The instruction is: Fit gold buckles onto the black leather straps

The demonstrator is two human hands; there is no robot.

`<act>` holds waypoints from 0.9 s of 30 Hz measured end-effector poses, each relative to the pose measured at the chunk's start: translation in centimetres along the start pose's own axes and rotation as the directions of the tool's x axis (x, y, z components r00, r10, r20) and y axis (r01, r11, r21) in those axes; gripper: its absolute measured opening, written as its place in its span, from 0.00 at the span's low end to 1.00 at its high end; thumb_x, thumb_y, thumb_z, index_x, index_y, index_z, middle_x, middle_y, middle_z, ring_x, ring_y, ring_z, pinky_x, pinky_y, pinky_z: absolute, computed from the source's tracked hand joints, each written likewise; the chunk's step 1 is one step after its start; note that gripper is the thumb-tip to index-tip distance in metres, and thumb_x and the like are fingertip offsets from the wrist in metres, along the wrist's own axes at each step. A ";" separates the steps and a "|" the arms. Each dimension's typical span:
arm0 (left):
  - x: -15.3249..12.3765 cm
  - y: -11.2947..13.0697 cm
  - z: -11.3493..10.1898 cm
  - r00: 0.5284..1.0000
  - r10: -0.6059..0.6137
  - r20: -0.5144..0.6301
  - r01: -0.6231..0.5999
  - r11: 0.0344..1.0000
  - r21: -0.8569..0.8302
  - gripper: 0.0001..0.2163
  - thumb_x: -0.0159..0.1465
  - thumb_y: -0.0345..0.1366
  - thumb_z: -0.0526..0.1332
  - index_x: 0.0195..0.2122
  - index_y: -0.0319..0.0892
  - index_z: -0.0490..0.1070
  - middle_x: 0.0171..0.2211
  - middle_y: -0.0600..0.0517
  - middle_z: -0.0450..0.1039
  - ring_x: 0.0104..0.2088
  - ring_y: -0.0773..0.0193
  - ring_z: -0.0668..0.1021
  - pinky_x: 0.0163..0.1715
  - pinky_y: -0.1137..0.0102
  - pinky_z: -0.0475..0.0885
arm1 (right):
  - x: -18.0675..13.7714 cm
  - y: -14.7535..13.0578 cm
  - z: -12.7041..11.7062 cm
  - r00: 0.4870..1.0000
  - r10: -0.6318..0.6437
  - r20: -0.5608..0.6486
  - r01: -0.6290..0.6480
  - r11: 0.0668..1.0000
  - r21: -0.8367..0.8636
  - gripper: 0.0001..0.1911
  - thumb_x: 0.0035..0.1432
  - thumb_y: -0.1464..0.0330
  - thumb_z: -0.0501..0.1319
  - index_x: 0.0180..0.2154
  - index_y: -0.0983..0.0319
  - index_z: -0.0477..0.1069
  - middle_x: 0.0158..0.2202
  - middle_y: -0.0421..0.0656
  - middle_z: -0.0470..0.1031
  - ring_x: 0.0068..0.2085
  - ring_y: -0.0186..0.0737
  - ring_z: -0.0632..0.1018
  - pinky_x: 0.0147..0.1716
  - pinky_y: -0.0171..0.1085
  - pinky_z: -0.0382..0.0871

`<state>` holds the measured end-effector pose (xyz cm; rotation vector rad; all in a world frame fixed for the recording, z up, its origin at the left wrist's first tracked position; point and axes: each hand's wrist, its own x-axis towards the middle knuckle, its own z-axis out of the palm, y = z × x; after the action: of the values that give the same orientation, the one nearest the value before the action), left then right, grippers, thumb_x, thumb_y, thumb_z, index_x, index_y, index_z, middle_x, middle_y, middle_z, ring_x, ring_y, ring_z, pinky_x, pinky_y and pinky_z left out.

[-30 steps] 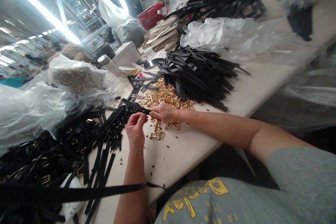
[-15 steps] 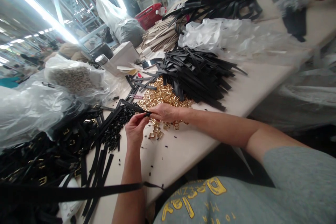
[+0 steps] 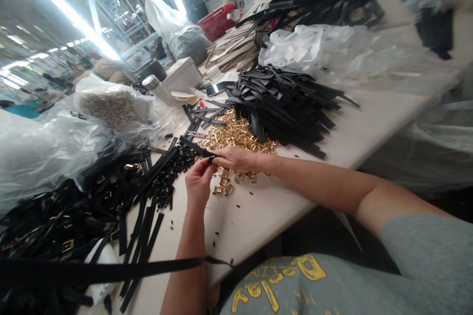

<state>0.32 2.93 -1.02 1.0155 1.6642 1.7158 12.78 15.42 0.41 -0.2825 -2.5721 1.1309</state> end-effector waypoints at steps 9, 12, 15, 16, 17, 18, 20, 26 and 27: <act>0.9 1.2 -0.5 0.935 -0.323 -0.144 0.240 0.878 -0.413 0.20 0.44 0.47 0.75 0.31 0.40 0.74 0.25 0.53 0.74 0.23 0.69 0.76 0.23 0.77 0.71 | -0.6 -0.5 -0.3 0.999 -0.029 0.045 0.019 0.977 0.212 0.13 0.61 0.65 0.52 0.27 0.65 0.65 0.21 0.36 0.64 0.24 0.29 0.64 0.27 0.31 0.54; 0.9 0.7 -0.5 0.949 -0.280 -0.147 0.211 0.907 -0.365 0.16 0.45 0.44 0.74 0.28 0.41 0.73 0.27 0.53 0.74 0.21 0.71 0.75 0.22 0.77 0.71 | -0.5 -0.3 0.0 0.998 -0.027 0.049 0.016 0.977 0.213 0.14 0.60 0.64 0.52 0.27 0.65 0.65 0.20 0.36 0.63 0.24 0.29 0.63 0.26 0.31 0.53; 0.8 0.1 -0.3 0.964 -0.214 -0.160 0.156 0.937 -0.314 0.13 0.49 0.42 0.73 0.27 0.42 0.72 0.28 0.53 0.74 0.22 0.72 0.75 0.24 0.77 0.72 | -0.5 -0.3 0.2 1.000 0.000 0.021 -0.004 0.982 0.187 0.13 0.60 0.64 0.52 0.28 0.65 0.65 0.21 0.36 0.62 0.24 0.29 0.62 0.26 0.31 0.52; 0.7 0.0 -0.2 0.966 -0.203 -0.160 0.145 0.938 -0.315 0.13 0.49 0.42 0.73 0.28 0.42 0.72 0.28 0.54 0.74 0.23 0.72 0.75 0.25 0.77 0.72 | -0.5 -0.3 0.2 1.000 0.008 0.011 -0.010 0.983 0.183 0.13 0.60 0.64 0.52 0.27 0.65 0.66 0.21 0.36 0.62 0.24 0.29 0.62 0.26 0.31 0.52; 0.6 -0.1 0.0 0.967 -0.199 -0.159 0.139 0.935 -0.325 0.13 0.49 0.42 0.73 0.28 0.42 0.72 0.29 0.54 0.74 0.23 0.72 0.75 0.25 0.78 0.72 | -0.5 -0.3 0.2 1.000 0.015 0.003 -0.015 0.983 0.181 0.13 0.60 0.64 0.52 0.28 0.65 0.66 0.21 0.36 0.61 0.24 0.29 0.62 0.26 0.31 0.52; 0.5 -0.1 0.2 0.967 -0.204 -0.154 0.142 0.930 -0.340 0.14 0.49 0.42 0.73 0.29 0.41 0.73 0.29 0.54 0.74 0.23 0.73 0.75 0.26 0.78 0.72 | -0.5 -0.4 0.2 1.000 0.020 -0.004 -0.019 0.984 0.176 0.13 0.60 0.64 0.52 0.28 0.65 0.66 0.21 0.36 0.61 0.24 0.29 0.62 0.27 0.31 0.52; 0.3 -0.1 0.7 0.964 -0.220 -0.150 0.153 0.918 -0.365 0.16 0.47 0.43 0.74 0.30 0.40 0.74 0.29 0.53 0.74 0.23 0.73 0.74 0.26 0.79 0.71 | -0.5 -0.4 0.2 1.000 0.018 -0.012 -0.016 0.989 0.149 0.14 0.61 0.64 0.52 0.29 0.66 0.67 0.22 0.36 0.62 0.25 0.29 0.63 0.27 0.31 0.52; 0.2 0.3 1.2 0.947 -0.278 -0.163 0.195 0.897 -0.397 0.19 0.39 0.42 0.77 0.29 0.38 0.76 0.26 0.53 0.74 0.20 0.74 0.71 0.21 0.79 0.68 | -0.4 -0.6 0.3 0.999 0.011 -0.031 -0.011 1.000 0.016 0.15 0.64 0.64 0.52 0.31 0.67 0.70 0.24 0.37 0.64 0.26 0.28 0.62 0.28 0.29 0.50; 0.2 0.4 1.3 0.943 -0.287 -0.166 0.200 0.891 -0.407 0.20 0.38 0.42 0.77 0.29 0.38 0.77 0.26 0.53 0.74 0.20 0.74 0.71 0.21 0.80 0.67 | -0.5 -0.7 0.3 0.999 0.032 -0.043 -0.032 0.999 0.000 0.15 0.64 0.64 0.52 0.31 0.67 0.70 0.23 0.37 0.64 0.26 0.29 0.62 0.28 0.30 0.49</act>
<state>1.34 3.81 -0.63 0.4211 1.4260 1.9314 13.08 14.56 0.66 -0.3460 -2.5394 1.1226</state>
